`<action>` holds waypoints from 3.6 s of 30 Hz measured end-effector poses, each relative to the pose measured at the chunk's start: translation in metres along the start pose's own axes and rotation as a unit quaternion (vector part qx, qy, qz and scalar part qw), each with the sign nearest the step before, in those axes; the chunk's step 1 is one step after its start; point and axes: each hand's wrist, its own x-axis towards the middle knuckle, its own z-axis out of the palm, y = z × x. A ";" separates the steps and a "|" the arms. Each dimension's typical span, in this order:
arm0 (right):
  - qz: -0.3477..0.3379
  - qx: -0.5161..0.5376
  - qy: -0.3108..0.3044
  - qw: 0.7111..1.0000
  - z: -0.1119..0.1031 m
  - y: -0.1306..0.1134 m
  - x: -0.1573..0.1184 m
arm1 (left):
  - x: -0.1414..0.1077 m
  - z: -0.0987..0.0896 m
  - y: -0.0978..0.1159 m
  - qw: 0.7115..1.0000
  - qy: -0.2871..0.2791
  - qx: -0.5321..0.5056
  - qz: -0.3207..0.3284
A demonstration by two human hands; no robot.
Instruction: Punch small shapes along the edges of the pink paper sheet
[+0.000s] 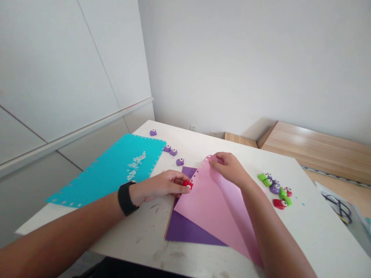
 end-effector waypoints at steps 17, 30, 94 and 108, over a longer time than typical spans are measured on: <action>-0.012 -0.002 0.011 1.000 0.003 -0.004 0.000 | 0.008 0.016 -0.011 0.994 0.093 0.017 0.048; -0.021 -0.001 0.005 1.000 0.005 -0.007 -0.001 | 0.012 0.017 -0.013 0.991 0.104 0.028 0.076; 0.241 -0.296 0.032 0.924 -0.086 0.149 -0.173 | 0.024 -0.012 -0.028 0.940 0.164 0.235 0.184; 0.089 -0.268 0.105 0.953 -0.055 0.109 -0.145 | 0.018 -0.008 -0.028 0.973 0.155 0.102 0.136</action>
